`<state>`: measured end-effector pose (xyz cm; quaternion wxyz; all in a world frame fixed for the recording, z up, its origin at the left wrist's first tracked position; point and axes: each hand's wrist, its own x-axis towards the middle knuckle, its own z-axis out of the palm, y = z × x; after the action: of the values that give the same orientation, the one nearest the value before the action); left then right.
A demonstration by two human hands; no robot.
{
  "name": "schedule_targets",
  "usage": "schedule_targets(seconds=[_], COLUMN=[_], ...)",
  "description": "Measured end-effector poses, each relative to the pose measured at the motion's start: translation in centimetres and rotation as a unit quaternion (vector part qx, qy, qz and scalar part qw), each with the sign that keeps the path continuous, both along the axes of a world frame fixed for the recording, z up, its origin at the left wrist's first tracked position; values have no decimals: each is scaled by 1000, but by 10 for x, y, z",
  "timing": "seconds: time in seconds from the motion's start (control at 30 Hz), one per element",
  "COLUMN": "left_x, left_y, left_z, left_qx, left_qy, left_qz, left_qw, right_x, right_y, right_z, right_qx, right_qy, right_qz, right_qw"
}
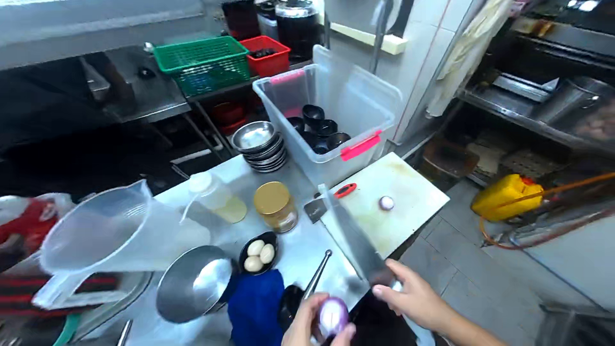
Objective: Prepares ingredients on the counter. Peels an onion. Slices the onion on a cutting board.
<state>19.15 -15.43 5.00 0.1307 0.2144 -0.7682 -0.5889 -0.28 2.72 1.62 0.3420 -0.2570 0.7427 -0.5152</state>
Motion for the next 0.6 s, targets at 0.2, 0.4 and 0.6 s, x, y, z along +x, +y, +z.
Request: schedule_targets(seconds=[0.2,0.4,0.6], left_x=[-202,-405,-457], left_y=[39,75,69], left_z=[-87,-114,-142], left_qx=[-216,-332,-299], left_qy=[-58,-111,-238], left_qz=[-23,-60,-165], left_qw=[974,935,909], right_x=[-83,-207,-298], right_y=[109,170,185], right_z=[-36,-45,-51], right_qx=[-90,87,279], right_qy=[-115,-155,94], right_qz=[-224,-199,7], right_qw=[964,964,956])
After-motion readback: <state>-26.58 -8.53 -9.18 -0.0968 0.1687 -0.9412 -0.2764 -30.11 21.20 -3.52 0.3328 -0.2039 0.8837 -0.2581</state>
